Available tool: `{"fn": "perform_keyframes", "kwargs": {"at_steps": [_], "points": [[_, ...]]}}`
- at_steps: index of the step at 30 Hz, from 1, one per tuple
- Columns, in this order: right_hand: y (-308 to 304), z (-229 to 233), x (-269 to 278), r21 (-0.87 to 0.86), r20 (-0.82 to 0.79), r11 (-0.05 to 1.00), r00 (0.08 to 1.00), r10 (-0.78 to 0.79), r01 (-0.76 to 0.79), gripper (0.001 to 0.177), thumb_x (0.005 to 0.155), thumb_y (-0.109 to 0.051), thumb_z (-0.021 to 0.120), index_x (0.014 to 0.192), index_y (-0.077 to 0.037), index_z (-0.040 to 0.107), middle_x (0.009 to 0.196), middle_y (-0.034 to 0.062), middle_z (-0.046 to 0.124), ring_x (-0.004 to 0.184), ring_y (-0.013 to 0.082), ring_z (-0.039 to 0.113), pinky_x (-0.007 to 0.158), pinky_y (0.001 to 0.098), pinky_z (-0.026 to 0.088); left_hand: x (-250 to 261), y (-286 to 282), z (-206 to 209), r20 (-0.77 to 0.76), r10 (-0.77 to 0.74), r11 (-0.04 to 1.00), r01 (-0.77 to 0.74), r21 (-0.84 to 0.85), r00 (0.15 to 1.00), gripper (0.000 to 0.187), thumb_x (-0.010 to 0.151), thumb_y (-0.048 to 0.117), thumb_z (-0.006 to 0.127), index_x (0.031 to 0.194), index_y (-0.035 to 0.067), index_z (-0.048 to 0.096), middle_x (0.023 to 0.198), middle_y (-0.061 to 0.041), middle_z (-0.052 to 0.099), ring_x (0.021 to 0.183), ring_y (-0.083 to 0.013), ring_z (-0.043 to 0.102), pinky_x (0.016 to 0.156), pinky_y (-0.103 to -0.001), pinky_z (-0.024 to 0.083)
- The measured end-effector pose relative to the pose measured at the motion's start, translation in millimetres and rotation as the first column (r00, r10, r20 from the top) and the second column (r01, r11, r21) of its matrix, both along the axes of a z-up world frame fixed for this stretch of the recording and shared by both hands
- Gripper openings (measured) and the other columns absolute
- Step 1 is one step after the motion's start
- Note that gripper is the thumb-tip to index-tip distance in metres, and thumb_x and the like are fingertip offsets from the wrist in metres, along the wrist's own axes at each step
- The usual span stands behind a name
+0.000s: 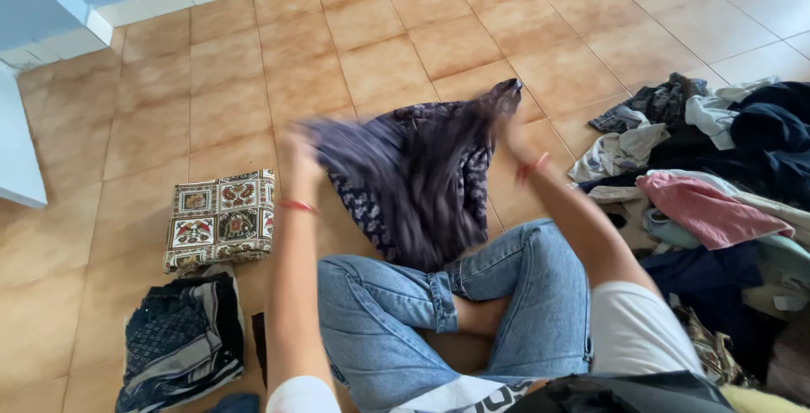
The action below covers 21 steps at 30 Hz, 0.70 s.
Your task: The person folds several items of clothing by hand while sitting on the floor, including a small patterned garment, a large floral piece of fabric, and a brown t-shirt, placing each folded item onto a stack.
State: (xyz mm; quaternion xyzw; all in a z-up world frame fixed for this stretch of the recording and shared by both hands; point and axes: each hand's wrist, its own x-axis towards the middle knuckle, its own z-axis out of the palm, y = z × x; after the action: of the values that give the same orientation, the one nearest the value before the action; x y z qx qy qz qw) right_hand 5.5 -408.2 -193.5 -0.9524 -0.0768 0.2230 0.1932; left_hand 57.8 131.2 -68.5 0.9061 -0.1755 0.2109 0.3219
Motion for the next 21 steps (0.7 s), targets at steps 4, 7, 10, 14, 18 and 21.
{"fn": "perform_keyframes", "kwargs": {"at_steps": [4,7,10,14,18,21], "points": [[-57.7,120.7,117.9,0.624,0.513,0.741,0.586,-0.628,0.248,0.029,0.097,-0.025,0.065,0.103,0.001,0.073,0.097,0.0192,0.075,0.084,0.0277,0.070,0.074,0.0429,0.054,-21.5,139.7,188.6,0.379,0.507,0.147,0.356,-0.923,0.774,0.058,0.106,0.039,0.062,0.128,-0.014,0.065,0.125,-0.018,0.071,0.110,-0.0267,0.069,0.101,-0.043,0.058],[-95.6,187.1,141.2,0.796,0.578,0.605,0.315,-0.753,-0.015,0.028,0.096,-0.025,0.064,0.103,0.000,0.074,0.098,0.0182,0.075,0.085,0.0277,0.071,0.074,0.0430,0.054,-99.9,115.6,195.9,0.552,0.576,0.244,0.518,-0.820,0.603,0.061,0.105,0.034,0.063,0.149,0.004,0.034,0.149,-0.019,0.052,0.130,-0.0298,0.064,0.117,-0.045,0.052],[-118.6,200.9,124.7,0.785,0.616,0.613,0.223,-0.755,-0.094,0.029,0.095,-0.026,0.063,0.103,-0.001,0.076,0.099,0.0171,0.076,0.086,0.0277,0.072,0.073,0.0432,0.055,-118.6,79.7,108.3,0.375,0.540,0.312,0.235,-0.921,0.754,0.054,0.102,0.033,0.063,0.142,0.005,0.041,0.144,-0.019,0.056,0.127,-0.0313,0.065,0.113,-0.046,0.053],[-132.3,125.8,68.1,0.583,0.664,0.783,0.429,-0.613,0.216,0.029,0.094,-0.026,0.062,0.104,-0.003,0.078,0.101,0.0157,0.077,0.087,0.0278,0.073,0.073,0.0434,0.056,-206.6,-6.9,-101.0,-0.540,0.462,0.822,-0.569,-0.037,0.703,0.045,0.099,0.033,0.063,0.134,0.006,0.051,0.138,-0.020,0.060,0.123,-0.0333,0.066,0.109,-0.046,0.054],[-157.4,11.7,61.8,-0.093,0.441,0.936,0.857,-0.268,0.340,0.030,0.094,-0.026,0.060,0.105,-0.005,0.080,0.102,0.0143,0.078,0.088,0.0278,0.073,0.073,0.0436,0.056,-229.3,-2.3,-148.9,-0.787,0.472,0.859,-0.005,0.512,0.398,0.038,0.096,0.032,0.063,0.125,0.007,0.060,0.131,-0.020,0.064,0.119,-0.0353,0.068,0.104,-0.047,0.055],[-156.7,-39.6,50.8,-0.453,0.050,0.890,0.995,0.089,-0.056,0.032,0.093,-0.026,0.060,0.105,-0.006,0.081,0.103,0.0133,0.079,0.089,0.0278,0.074,0.072,0.0438,0.057,-207.6,36.2,-118.3,-0.680,0.595,0.775,-0.084,0.626,0.428,0.035,0.094,0.032,0.063,0.119,0.008,0.068,0.126,-0.020,0.067,0.116,-0.0368,0.069,0.100,-0.047,0.056]]}}
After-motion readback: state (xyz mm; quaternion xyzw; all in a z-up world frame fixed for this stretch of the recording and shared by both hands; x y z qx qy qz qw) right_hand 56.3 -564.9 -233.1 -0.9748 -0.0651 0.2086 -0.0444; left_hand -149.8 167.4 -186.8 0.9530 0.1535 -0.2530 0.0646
